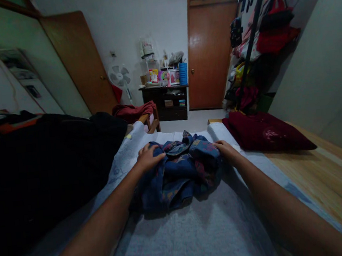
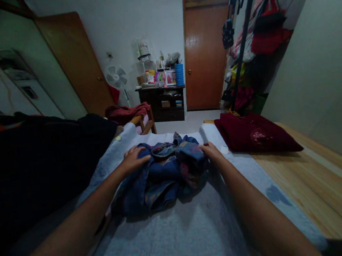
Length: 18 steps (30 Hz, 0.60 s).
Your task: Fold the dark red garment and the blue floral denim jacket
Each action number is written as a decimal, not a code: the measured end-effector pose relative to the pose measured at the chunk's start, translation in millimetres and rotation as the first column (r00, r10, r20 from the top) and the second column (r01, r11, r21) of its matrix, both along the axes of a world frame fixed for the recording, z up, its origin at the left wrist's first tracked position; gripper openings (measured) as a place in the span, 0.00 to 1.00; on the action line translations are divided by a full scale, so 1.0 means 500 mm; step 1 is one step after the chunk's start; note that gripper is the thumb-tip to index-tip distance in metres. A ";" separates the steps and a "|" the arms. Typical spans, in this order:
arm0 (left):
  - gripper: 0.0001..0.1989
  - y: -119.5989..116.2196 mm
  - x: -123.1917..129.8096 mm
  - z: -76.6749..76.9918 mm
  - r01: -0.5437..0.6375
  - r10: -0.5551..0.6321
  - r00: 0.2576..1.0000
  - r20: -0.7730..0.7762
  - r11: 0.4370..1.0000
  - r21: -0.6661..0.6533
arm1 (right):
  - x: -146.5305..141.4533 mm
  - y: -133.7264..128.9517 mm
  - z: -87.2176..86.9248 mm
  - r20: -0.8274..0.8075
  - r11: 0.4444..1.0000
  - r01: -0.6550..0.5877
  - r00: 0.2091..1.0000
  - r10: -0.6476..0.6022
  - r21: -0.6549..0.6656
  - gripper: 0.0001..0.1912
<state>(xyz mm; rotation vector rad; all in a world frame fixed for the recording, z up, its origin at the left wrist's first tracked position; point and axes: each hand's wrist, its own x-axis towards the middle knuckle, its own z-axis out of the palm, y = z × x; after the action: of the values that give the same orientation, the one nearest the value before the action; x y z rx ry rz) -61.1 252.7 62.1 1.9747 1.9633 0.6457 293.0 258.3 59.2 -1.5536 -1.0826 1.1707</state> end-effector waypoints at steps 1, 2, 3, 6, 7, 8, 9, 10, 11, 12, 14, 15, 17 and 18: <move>0.36 -0.025 0.004 -0.013 0.048 -0.053 0.995 -0.079 0.997 -0.067 | 0.003 -0.009 0.004 0.032 0.999 -0.033 0.999 0.033 -0.008 0.20; 0.40 -0.048 0.008 -0.024 0.066 -0.083 0.987 -0.139 0.990 -0.121 | 0.004 -0.018 0.007 0.060 0.996 -0.090 0.994 0.092 -0.025 0.26; 0.44 -0.068 0.012 -0.033 0.064 -0.093 0.979 -0.180 0.985 -0.162 | 0.005 -0.026 0.008 0.085 0.985 -0.164 0.982 0.168 -0.048 0.30; 0.46 -0.095 0.011 -0.039 0.079 -0.135 0.968 -0.213 0.965 -0.251 | -0.001 -0.042 0.001 0.158 0.916 -0.387 0.903 0.400 -0.111 0.34; 0.46 -0.094 0.006 -0.035 0.103 -0.155 0.971 -0.180 0.957 -0.270 | -0.004 -0.043 -0.004 0.199 0.896 -0.430 0.873 0.444 -0.112 0.31; 0.46 -0.089 -0.001 -0.028 0.135 -0.174 0.978 -0.117 0.949 -0.286 | -0.006 -0.044 -0.007 0.249 0.884 -0.457 0.848 0.467 -0.100 0.26; 0.46 -0.081 -0.011 -0.018 0.173 -0.189 0.982 -0.026 0.939 -0.298 | -0.007 -0.043 -0.008 0.301 0.882 -0.464 0.833 0.464 -0.078 0.22; 0.44 -0.072 -0.023 -0.007 0.211 -0.194 0.977 0.085 0.928 -0.307 | -0.005 -0.042 -0.006 0.347 0.891 -0.451 0.830 0.437 -0.044 0.18; 0.42 -0.061 -0.035 0.007 0.243 -0.186 0.961 0.203 0.919 -0.312 | 0.000 -0.040 0.000 0.377 0.903 -0.429 0.836 0.398 -0.002 0.16; 0.38 -0.049 -0.048 0.021 0.260 -0.164 0.938 0.306 0.915 -0.307 | 0.008 -0.038 0.009 0.391 0.914 -0.403 0.848 0.358 0.039 0.16; 0.28 -0.027 -0.072 0.048 0.205 -0.079 0.902 0.425 0.944 -0.259 | 0.037 -0.032 0.037 0.381 0.925 -0.359 0.878 0.290 0.123 0.17; 0.24 -0.016 -0.081 0.059 0.099 -0.003 0.897 0.443 0.976 -0.194 | 0.057 -0.028 0.051 0.369 0.930 -0.335 0.892 0.262 0.151 0.18; 0.20 0.002 -0.092 0.073 -0.170 0.152 0.884 0.442 0.985 0.001 | 0.103 -0.022 0.078 0.410 0.935 -0.270 0.898 0.159 0.228 0.18; 0.20 0.009 -0.093 0.076 -0.281 0.211 0.880 0.425 0.954 0.108 | 0.126 -0.019 0.088 0.468 0.938 -0.238 0.879 0.096 0.254 0.17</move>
<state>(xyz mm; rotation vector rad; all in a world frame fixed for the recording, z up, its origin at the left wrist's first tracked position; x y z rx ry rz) -107.5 257.1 99.9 1.5131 1.9522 1.2171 356.0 248.8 103.0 -1.5387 -1.6525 0.7124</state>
